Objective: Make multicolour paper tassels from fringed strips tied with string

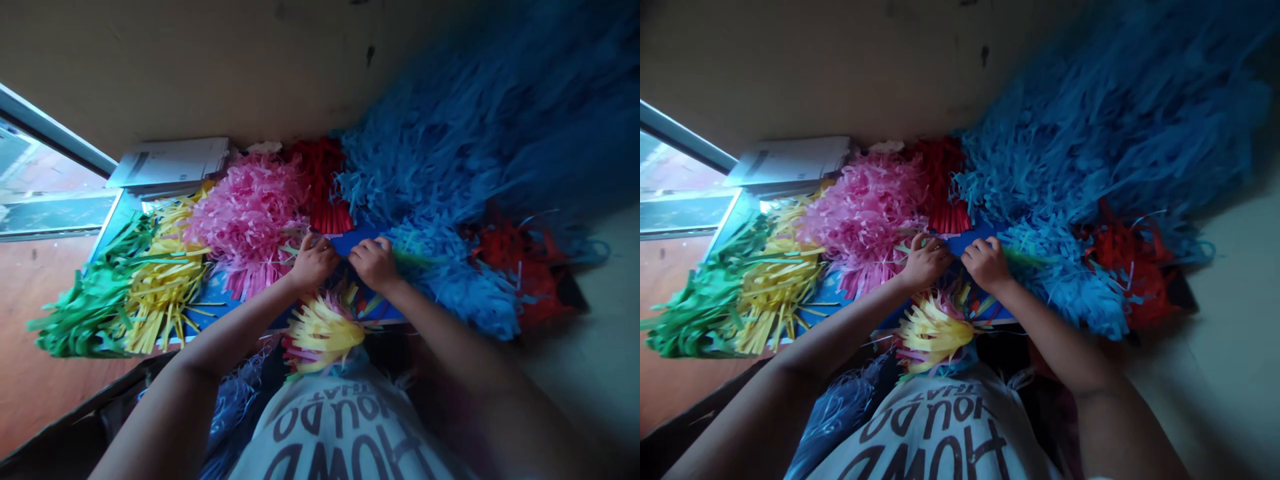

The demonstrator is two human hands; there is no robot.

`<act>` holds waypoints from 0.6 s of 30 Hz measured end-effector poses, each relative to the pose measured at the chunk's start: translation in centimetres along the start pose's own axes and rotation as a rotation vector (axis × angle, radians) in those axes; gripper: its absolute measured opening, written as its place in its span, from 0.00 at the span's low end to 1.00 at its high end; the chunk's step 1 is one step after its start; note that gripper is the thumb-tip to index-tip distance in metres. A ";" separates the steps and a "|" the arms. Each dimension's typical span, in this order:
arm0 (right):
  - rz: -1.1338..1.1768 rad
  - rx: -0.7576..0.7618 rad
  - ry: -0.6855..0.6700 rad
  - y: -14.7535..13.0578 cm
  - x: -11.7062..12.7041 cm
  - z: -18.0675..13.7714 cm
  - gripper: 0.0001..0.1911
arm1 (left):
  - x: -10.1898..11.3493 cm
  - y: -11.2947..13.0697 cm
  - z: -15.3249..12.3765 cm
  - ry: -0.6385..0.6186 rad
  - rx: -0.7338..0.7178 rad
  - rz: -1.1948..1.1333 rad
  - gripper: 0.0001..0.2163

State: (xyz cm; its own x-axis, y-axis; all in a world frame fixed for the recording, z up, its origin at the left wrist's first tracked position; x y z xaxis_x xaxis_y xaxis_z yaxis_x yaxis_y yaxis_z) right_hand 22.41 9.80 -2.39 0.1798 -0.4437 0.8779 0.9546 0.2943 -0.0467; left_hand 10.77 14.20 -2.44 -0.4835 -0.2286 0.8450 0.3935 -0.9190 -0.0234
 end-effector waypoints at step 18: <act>0.341 -0.273 0.038 5.8 -1.4 -3.7 0.06 | -1.5 -3.1 -3.1 -0.137 0.273 -0.238 0.10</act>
State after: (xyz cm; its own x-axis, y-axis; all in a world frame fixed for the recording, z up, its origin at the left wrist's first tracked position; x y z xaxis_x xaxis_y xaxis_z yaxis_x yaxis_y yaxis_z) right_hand 28.57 9.03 -5.66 0.4996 -0.3923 0.7723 0.8658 0.1975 -0.4598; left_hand 7.88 16.37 -5.25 -0.4848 0.0428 0.8736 0.4857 -0.8175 0.3095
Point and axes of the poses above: each hand's wrist, its own z-axis towards the middle knuckle, its own x-axis out of the back of the hand, y = z × x, the point moved 7 cm from there along z, towards the middle knuckle, and after that the axes turned 12 degrees about y, right-handed, at the moved point
